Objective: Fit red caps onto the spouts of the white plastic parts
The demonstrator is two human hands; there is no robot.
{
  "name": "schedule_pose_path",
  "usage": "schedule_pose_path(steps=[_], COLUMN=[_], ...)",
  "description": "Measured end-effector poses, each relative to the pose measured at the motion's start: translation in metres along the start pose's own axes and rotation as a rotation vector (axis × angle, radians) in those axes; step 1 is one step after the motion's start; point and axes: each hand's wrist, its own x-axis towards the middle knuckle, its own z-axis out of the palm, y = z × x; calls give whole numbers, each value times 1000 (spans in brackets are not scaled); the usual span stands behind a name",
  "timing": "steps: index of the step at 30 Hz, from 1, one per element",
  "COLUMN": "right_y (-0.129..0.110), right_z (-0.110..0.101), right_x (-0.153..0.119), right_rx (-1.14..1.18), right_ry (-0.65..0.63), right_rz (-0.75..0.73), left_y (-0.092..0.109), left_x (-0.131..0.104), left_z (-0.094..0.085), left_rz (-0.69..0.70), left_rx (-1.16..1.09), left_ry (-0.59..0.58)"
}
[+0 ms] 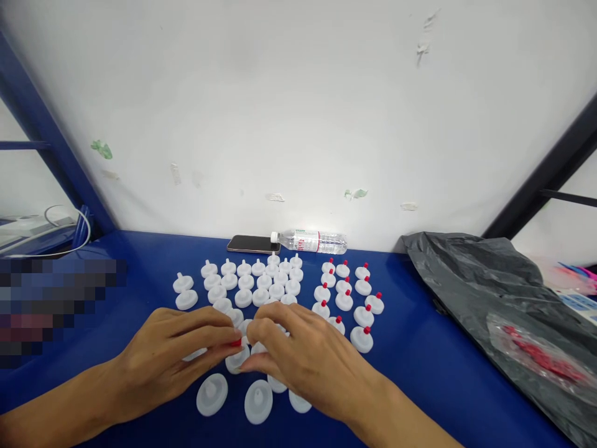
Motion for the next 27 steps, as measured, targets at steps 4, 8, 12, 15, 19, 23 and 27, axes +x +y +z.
schedule_pose_path(steps=[4,8,12,15,19,23,27], right_y=[3,4,-1,-7,-13,-14,-13], right_z=[-1,0,1,1,1,1,2], right_x=[-1,-1,1,2,1,-2,-2], right_rx=[50,76,22,-37,-74,-67,-120], right_ry=[2,58,106,126,131,116,82], right_rz=[-20,-64,-74,-126,-153,-185,-226], left_y=[1,-1,-1,-1,2,5,6], left_x=[4,3,-1,-4,-6,-7,-7], left_z=[0,0,1,2,2,2,3], left_rz=[-46,-27,-3,-27,-12,11,29], left_rx=[55,98,126,115,73,50,73], left_ry=[-15,-38,-92,-146,-129,-125,-134])
